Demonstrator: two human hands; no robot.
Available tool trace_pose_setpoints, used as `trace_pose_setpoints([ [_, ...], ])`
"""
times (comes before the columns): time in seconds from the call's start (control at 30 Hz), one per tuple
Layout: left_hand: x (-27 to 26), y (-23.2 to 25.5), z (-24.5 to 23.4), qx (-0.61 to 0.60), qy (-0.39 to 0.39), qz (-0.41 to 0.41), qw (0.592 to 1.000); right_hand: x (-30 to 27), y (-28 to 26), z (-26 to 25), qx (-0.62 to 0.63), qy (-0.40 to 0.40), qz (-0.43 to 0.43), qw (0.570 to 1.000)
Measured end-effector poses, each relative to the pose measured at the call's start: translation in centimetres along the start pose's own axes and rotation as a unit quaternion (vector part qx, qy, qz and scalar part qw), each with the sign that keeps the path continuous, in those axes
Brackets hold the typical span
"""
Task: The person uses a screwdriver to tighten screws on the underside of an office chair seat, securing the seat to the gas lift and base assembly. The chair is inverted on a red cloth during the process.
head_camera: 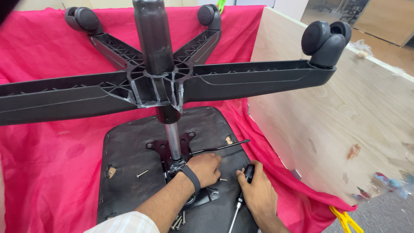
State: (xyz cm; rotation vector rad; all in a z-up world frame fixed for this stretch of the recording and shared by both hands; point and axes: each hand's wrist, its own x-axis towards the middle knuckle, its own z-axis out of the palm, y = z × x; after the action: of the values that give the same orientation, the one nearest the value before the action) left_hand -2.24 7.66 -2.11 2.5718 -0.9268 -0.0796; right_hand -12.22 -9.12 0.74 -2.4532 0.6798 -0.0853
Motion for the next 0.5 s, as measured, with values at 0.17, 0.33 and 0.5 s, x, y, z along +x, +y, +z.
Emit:
trace_pose_setpoints([
  [0.17, -1.6, 0.8, -1.8, -0.138, 0.074, 0.016, 0.988, 0.4, -0.2, 0.8, -0.005, 0.008, -0.026, 1.0],
  [0.33, -5.5, 2.4, -4.7, -0.184, 0.145, -0.006, 0.972, 0.3, -0.1, 1.7, -0.002, 0.036, -0.074, 0.997],
  [0.5, -9.4, 4.1, -6.8, -0.255, 0.196, -0.077, 0.944, 0.7, -0.9, 2.2, 0.0, 0.049, -0.128, 0.991],
])
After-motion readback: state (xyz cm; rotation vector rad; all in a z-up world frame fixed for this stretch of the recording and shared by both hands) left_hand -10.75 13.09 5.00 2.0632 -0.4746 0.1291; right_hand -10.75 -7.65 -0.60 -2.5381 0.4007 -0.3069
